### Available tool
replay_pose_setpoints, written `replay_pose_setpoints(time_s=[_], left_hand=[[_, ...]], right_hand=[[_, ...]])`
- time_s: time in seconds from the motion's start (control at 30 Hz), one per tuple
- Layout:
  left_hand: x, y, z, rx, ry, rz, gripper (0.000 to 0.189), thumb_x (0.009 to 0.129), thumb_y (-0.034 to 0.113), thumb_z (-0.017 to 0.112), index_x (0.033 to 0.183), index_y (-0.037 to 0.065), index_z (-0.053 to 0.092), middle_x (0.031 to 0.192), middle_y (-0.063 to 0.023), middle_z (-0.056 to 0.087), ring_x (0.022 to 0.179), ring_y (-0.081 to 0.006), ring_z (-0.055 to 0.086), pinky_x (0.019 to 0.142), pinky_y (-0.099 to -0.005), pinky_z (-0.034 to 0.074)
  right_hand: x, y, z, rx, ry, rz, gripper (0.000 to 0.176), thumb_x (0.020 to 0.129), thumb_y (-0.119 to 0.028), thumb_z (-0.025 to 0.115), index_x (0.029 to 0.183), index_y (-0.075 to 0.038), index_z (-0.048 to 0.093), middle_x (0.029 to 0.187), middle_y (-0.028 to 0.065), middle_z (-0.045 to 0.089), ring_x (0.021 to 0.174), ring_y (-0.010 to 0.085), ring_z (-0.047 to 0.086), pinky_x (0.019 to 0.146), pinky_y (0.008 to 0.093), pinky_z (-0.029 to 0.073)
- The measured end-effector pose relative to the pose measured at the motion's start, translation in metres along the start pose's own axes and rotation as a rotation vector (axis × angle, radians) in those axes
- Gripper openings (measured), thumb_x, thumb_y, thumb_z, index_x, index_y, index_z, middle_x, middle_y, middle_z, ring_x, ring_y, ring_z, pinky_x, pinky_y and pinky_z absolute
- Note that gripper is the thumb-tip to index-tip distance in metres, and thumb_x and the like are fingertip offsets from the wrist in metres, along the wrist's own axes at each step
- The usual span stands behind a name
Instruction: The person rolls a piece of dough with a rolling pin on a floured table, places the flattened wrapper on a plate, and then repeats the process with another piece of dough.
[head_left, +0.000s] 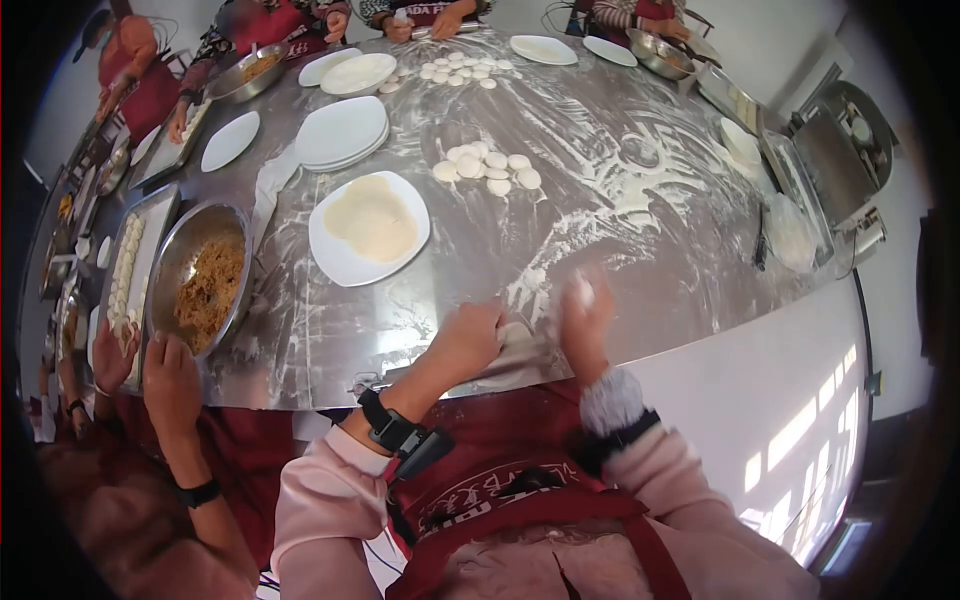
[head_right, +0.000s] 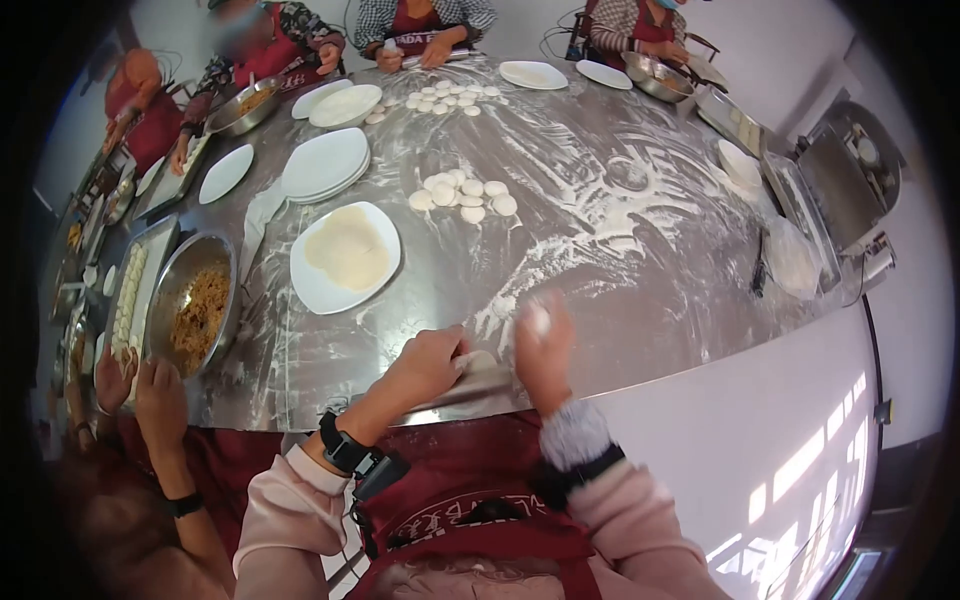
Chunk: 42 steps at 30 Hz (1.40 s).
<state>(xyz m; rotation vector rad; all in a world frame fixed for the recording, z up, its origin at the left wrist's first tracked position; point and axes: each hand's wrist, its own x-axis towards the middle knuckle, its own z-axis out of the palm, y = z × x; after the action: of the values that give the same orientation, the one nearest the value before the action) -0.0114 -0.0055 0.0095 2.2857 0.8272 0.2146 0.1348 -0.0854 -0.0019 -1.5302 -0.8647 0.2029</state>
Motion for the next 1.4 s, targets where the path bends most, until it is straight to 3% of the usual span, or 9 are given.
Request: replay_pose_setpoints(time_s=[0.17,0.47,0.67,0.73,0.93,1.1,1.2,1.27,1.4], left_hand=[[0.024,-0.005,0.008,0.013,0.185,-0.098,0.016,0.08,0.016,0.058,0.087,0.002,0.058,0.084,-0.0195,0.062,0.082,-0.0387,0.059,0.072,-0.0436,0.047],[0.0,-0.003,0.002,-0.046,0.015,-0.03,0.012,0.08,0.012,0.057,0.087,0.002,0.058,0.081,-0.0197,0.062,0.08,-0.0376,0.06,0.071,-0.0424,0.047],[0.028,-0.011,0.011,-0.056,0.198,0.05,0.014,0.081,0.015,0.054,0.089,0.004,0.059,0.08,-0.0209,0.061,0.08,-0.0387,0.059,0.07,-0.0423,0.047],[0.021,-0.012,0.005,-0.032,0.127,0.05,0.014,0.081,0.014,0.054,0.089,0.004,0.059,0.081,-0.021,0.061,0.08,-0.0389,0.059,0.07,-0.0424,0.047],[0.004,-0.008,0.006,-0.061,0.016,0.004,0.015,0.079,0.013,0.055,0.089,0.003,0.059,0.084,-0.0214,0.062,0.081,-0.0392,0.059,0.071,-0.0429,0.047],[0.028,-0.003,0.009,-0.068,0.214,-0.075,0.014,0.078,0.012,0.056,0.089,0.003,0.06,0.084,-0.0206,0.062,0.081,-0.0388,0.059,0.071,-0.0435,0.047],[0.02,-0.009,0.0,0.006,0.068,0.099,0.013,0.079,0.012,0.056,0.089,0.005,0.061,0.084,-0.0192,0.063,0.08,-0.0391,0.059,0.071,-0.0431,0.048],[0.01,-0.014,-0.005,0.04,0.067,0.107,0.013,0.078,0.011,0.056,0.088,0.006,0.062,0.084,-0.018,0.063,0.08,-0.0389,0.059,0.071,-0.043,0.048],[0.008,-0.015,-0.001,-0.072,0.047,0.025,0.014,0.077,0.007,0.055,0.089,0.002,0.059,0.082,-0.0211,0.062,0.08,-0.0392,0.059,0.071,-0.0435,0.047]], right_hand=[[0.047,0.005,0.047,-0.238,0.033,-0.294,0.018,0.081,-0.011,0.055,0.092,0.002,0.05,0.072,0.0158,0.053,0.064,0.0248,0.052,0.061,0.0342,0.043],[0.005,-0.004,-0.002,-0.026,-0.033,0.009,0.015,0.083,-0.012,0.054,0.091,0.0,0.05,0.072,0.0155,0.055,0.06,0.0281,0.053,0.054,0.0361,0.042],[0.043,0.0,0.043,-0.211,0.021,-0.201,0.024,0.084,-0.013,0.052,0.101,0.005,0.053,0.075,0.0078,0.053,0.067,0.0111,0.05,0.059,0.0282,0.042],[0.02,0.001,0.017,-0.028,-0.011,-0.024,0.013,0.082,-0.011,0.054,0.09,-0.001,0.051,0.069,0.0119,0.05,0.062,0.0221,0.051,0.059,0.0332,0.042],[0.008,0.001,0.0,-0.071,-0.085,0.064,0.018,0.081,-0.013,0.056,0.092,0.0,0.051,0.075,0.014,0.053,0.066,0.0243,0.053,0.064,0.0363,0.044],[0.039,0.002,0.036,-0.152,-0.037,-0.121,0.021,0.082,-0.013,0.055,0.095,0.002,0.052,0.079,0.0153,0.055,0.07,0.0245,0.054,0.065,0.0374,0.044],[0.01,0.02,0.014,-0.174,0.112,-0.245,0.023,0.081,-0.015,0.057,0.095,0.002,0.051,0.078,0.0145,0.057,0.067,0.0287,0.055,0.063,0.0385,0.044],[-0.014,0.023,-0.014,0.063,-0.042,0.082,0.022,0.081,-0.014,0.057,0.094,0.003,0.051,0.076,0.0148,0.057,0.066,0.0289,0.055,0.063,0.0384,0.044],[0.001,-0.006,0.0,-0.027,-0.003,0.075,0.018,0.08,-0.011,0.056,0.092,0.002,0.051,0.072,0.0136,0.055,0.066,0.0252,0.055,0.06,0.0363,0.044]])
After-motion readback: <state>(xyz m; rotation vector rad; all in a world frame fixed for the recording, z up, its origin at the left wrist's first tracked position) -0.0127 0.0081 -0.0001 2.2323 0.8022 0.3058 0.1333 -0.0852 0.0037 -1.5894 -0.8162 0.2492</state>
